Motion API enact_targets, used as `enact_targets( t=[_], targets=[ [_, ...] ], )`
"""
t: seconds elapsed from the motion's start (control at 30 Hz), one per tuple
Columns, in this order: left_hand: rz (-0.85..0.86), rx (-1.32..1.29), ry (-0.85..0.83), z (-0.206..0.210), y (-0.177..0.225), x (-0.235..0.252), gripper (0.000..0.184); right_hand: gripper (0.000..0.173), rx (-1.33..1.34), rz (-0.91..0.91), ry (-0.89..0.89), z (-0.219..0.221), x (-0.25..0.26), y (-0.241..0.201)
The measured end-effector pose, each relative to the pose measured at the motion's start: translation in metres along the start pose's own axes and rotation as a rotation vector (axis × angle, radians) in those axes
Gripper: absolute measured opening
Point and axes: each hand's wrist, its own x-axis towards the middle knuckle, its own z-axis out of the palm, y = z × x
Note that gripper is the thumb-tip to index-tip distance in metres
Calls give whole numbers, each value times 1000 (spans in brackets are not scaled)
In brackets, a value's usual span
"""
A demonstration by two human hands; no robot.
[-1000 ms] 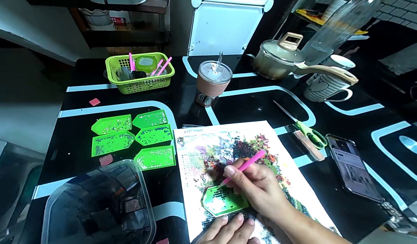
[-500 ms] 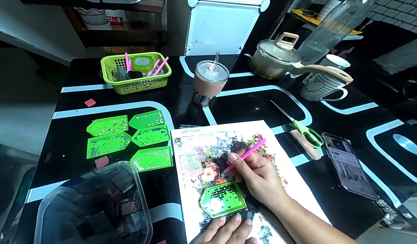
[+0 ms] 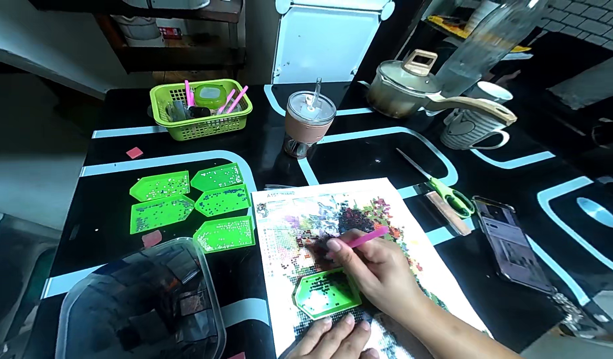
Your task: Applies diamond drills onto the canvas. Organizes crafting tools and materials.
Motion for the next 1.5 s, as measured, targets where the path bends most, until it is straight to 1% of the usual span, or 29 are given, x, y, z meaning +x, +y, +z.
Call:
enact_targets(
  t=[0.03, 0.1, 0.17, 0.4, 0.63, 0.9, 0.97, 1.13, 1.2, 1.4, 1.5],
  targets=[
    [1, -4, -2, 0, 0, 0, 47, 28, 87, 28, 4, -1, -1, 0],
    [-4, -15, -11, -1, 0, 0, 48, 27, 225, 28, -18, -1, -2, -4],
    [-9, -15, -5, 0, 0, 0, 47, 28, 283, 9, -63, 2, -3, -7],
    [0, -30, -1, 0, -1, 0, 46, 30, 254, -6, -116, 6, -2, -5],
    [5, -13, 15, 2, -1, 0, 46, 29, 293, 13, -103, 6, -2, -5],
    [-3, -24, 6, 1, 0, 0, 46, 29, 285, -10, -113, 7, -2, -5],
    [-6, -23, -10, -1, 0, 1, 47, 28, 313, 29, -91, 4, 0, -5],
    [-3, -12, -20, -1, 0, 1, 48, 24, 370, 327, 59, -7, 10, 3],
    [0, -9, -15, -1, 0, 1, 48, 23, 356, 383, 83, -8, 12, 7],
    [4, 3, -24, -1, 0, 1, 49, 21, 310, 287, 59, -2, 6, 10],
    [2, -12, -25, -1, 0, 1, 48, 20, 302, 273, 51, -1, 7, 10]
  ],
)
